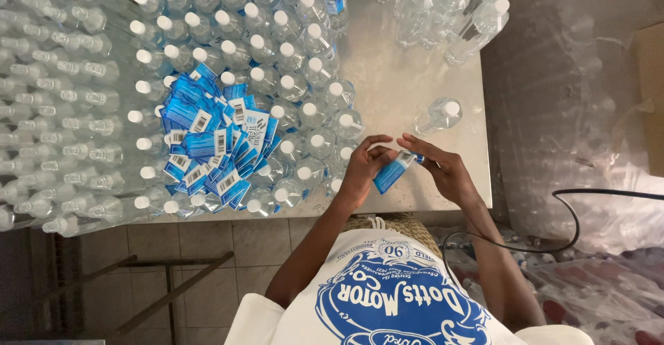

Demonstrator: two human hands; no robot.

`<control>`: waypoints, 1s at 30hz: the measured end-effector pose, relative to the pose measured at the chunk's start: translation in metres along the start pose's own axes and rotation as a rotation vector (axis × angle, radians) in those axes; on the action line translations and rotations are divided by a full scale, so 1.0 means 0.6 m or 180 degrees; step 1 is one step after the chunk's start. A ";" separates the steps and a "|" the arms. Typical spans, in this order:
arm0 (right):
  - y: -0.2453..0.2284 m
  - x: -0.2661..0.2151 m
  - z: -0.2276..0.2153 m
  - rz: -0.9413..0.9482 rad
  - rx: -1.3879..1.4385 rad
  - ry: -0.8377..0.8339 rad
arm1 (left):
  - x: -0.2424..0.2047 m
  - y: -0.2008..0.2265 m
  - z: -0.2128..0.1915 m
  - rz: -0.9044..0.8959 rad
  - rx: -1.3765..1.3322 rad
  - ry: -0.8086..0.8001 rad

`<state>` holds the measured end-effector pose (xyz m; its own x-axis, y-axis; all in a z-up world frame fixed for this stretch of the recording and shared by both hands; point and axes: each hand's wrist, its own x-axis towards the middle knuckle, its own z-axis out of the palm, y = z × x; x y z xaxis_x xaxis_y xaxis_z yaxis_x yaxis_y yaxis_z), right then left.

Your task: The person repeatedly picks up a clear plastic water bottle and a blue-and-white label from a table. They wrap the label around the bottle's body, smooth it down, and then place the labeled bottle into a growing stack on the right side of the table.

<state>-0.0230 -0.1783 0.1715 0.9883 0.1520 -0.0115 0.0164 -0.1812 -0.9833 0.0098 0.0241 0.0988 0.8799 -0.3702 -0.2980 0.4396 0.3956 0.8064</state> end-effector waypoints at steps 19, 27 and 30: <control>0.141 -0.013 -0.013 0.0977 0.2333 0.0664 | 0.059 -0.048 0.036 0.0167 -0.0006 -0.0230; 0.200 -0.029 -0.021 0.1196 0.3228 0.0320 | 0.055 -0.040 0.031 -0.0415 -0.1575 -0.0416; 0.156 -0.017 -0.023 0.1052 0.3193 0.0128 | 0.053 -0.026 0.029 -0.0574 -0.1708 -0.0674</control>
<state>-0.0295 -0.2105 0.0819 0.9253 0.2061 -0.3183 -0.3692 0.6811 -0.6323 0.0280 -0.0085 0.0858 0.7521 -0.6084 -0.2535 0.6567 0.6595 0.3657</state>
